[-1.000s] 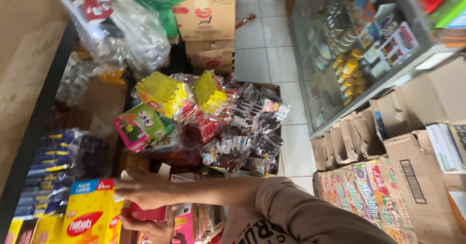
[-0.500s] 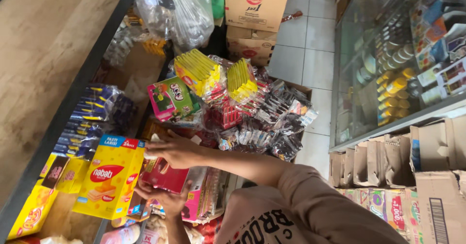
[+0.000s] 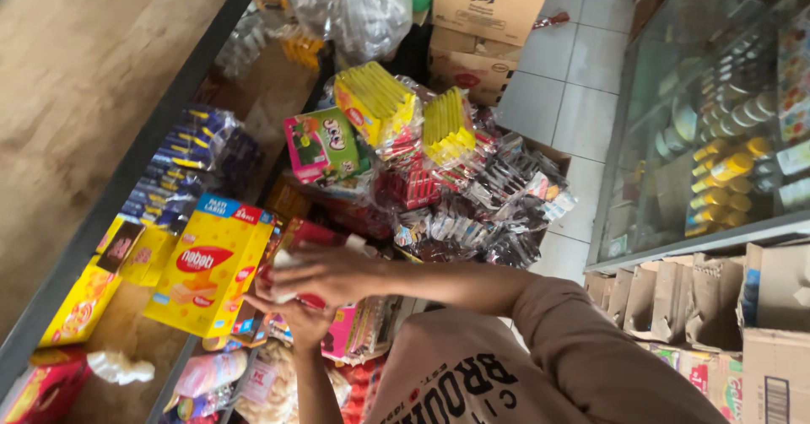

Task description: The person wipes the surface of a store shelf with a white cloth, then picks up and places back several boxes of snacks and crackers. The person continues wiping the shelf and handling the boxes throughout the clip.

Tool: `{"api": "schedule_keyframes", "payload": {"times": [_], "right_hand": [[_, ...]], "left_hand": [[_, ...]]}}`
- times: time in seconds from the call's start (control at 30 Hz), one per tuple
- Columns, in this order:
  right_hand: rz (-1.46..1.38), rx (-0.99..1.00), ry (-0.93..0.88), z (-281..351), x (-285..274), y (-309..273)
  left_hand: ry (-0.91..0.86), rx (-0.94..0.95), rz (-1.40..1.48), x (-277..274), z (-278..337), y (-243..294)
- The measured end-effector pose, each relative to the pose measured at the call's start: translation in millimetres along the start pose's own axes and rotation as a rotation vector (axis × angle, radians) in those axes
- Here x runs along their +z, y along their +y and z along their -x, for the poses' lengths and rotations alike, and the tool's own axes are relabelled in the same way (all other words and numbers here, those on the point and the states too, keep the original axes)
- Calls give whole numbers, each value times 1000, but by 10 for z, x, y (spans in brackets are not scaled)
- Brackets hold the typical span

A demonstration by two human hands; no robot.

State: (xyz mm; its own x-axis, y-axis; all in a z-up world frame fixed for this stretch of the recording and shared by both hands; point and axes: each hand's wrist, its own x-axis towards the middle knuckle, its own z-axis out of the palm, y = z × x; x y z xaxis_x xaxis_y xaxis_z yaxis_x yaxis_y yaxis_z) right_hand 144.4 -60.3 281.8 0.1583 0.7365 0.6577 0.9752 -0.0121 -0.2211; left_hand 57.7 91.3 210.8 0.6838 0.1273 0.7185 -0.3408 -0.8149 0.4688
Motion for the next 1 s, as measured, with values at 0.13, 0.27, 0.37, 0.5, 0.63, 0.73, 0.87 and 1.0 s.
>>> {"api": "schedule_keyframes", "payload": {"times": [0.13,0.27,0.37,0.5,0.63,0.73,0.87,1.0], "right_hand": [[23,210,70,17,-219,218],[58,321,17,-216,-189,262],[-8,257,29,-304,-60,64],[-13,128,-52,-68,-76,-246],[-82,152,-59,301,-343,-233],[20,245,-49,338,-503,40],[24,313,33,125,-446,259],[179,328,12,-122,-251,136]], "left_hand": [[70,7,46,-24,-21,103],[4,-101,37,6,34,124],[-19,-170,126,59,48,136],[-131,-34,-603,29,-48,140],[-69,9,-438,-7,-38,182],[18,-30,69,36,-5,201],[-37,-31,-90,31,8,182],[-150,-68,-139,-8,13,154]]}}
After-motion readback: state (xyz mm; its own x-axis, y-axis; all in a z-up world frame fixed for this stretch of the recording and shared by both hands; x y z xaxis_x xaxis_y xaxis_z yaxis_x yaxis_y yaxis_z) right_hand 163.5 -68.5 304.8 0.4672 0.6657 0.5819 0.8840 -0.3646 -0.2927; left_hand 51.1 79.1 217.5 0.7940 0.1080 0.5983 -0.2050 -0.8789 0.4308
